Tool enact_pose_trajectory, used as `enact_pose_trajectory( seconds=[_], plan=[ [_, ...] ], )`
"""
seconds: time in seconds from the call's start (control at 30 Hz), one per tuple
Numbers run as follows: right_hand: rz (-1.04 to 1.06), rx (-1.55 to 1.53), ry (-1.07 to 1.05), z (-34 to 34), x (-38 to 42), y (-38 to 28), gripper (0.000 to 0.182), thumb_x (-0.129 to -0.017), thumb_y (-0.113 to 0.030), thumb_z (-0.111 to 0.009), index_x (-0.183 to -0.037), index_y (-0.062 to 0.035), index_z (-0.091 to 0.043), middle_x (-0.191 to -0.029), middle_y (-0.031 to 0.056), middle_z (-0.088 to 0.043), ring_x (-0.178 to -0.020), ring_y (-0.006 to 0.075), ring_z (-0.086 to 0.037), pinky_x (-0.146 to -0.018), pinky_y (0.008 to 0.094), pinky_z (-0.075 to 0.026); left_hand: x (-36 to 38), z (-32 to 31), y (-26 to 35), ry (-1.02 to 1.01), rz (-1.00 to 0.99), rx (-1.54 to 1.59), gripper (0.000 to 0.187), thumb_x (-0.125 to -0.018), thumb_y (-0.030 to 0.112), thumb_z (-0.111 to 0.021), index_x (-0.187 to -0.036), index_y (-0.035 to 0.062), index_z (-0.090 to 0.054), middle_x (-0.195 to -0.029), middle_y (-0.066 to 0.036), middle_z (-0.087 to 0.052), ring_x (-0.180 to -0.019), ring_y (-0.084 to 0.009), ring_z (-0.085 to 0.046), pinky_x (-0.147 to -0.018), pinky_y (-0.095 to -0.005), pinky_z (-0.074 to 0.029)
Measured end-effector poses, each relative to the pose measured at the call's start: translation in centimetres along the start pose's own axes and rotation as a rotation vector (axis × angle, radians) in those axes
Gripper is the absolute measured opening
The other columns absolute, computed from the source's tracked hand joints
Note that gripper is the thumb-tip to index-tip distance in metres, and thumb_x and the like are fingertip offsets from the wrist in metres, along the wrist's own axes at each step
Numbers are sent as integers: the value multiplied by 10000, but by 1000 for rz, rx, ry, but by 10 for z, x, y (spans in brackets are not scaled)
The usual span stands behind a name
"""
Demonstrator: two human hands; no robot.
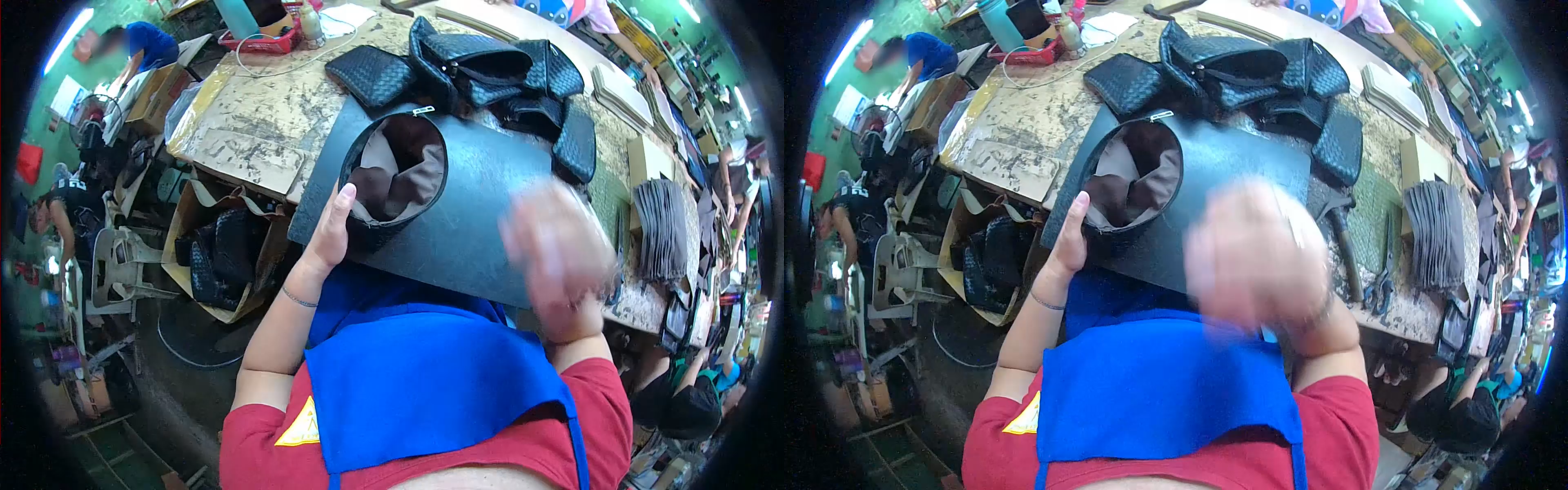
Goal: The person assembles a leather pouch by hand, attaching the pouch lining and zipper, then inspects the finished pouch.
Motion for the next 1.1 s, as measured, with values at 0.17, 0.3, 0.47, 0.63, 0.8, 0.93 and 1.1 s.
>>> enact_pose_trajectory(
  seconds=[0.17, 0.3, 0.47, 0.63, 0.8, 0.93, 1.1],
  plan=[
    [916, -257, 316, 36, -41, -103, 147, -949, -238, -583, -844, -136, -573, -686, -60, -526, -644, 74, -548, -582, 237, -473, 5, 3, -12, 96, -8, 152, 562, -1028, 396, -348, -1367, -30, -486, -1354, -108, -537, -1274, -195, -469, -1119, -338, -315],
    [928, -15, 272, 46, -80, -121, 287, -971, -255, -532, -718, -124, -498, -644, -98, -419, -575, 31, -454, -571, 196, -422, 8, -2, -6, 103, -36, 69, 558, -1030, 385, -339, -1368, -32, -489, -1356, -111, -538, -1276, -198, -468, -1120, -337, -311],
    [909, 146, 291, 58, -81, -132, 299, -975, -258, -491, -702, -137, -498, -624, -109, -414, -560, 20, -437, -558, 191, -397, 6, 1, -17, 96, -33, 66, 557, -1033, 378, -321, -1358, -39, -498, -1352, -121, -544, -1274, -205, -472, -1117, -336, -313],
    [890, 151, 293, 65, -83, -132, 307, -979, -257, -485, -692, -146, -498, -606, -117, -414, -552, 23, -430, -555, 198, -395, 4, 1, -19, 112, -72, 40, 559, -1035, 382, -317, -1348, -40, -507, -1350, -122, -550, -1265, -204, -479, -1113, -336, -319],
    [892, 286, 351, 77, -83, -131, 274, -988, -248, -483, -736, -144, -511, -651, -113, -439, -579, 23, -443, -583, 196, -398, 7, -4, -9, 111, -84, 0, 558, -1035, 392, -325, -1343, -35, -512, -1334, -118, -560, -1247, -202, -491, -1105, -338, -327],
    [979, -11, 346, 56, -79, -107, 219, -989, -243, -517, -793, -146, -536, -702, -104, -471, -619, 34, -471, -622, 209, -416, 7, -4, -11, 149, -50, 2, 551, -1032, 404, -343, -1325, -25, -528, -1314, -109, -569, -1228, -198, -501, -1093, -338, -337],
    [183, -1292, -490, -67, -63, -92, 241, -951, -250, -564, -911, -15, -594, -780, 85, -573, -727, 223, -571, -685, 360, -466, 10, -3, -14, 234, -29, 9, 534, -1030, 399, -373, -1318, -22, -533, -1312, -89, -566, -1224, -190, -501, -1087, -336, -341]
  ],
)
Point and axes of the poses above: each hand's wrist, its own x-axis away from the middle knuckle, its own z-axis out of the back of the hand, y = z × x, the point moved 2 cm from there along -x, towards the middle knuckle
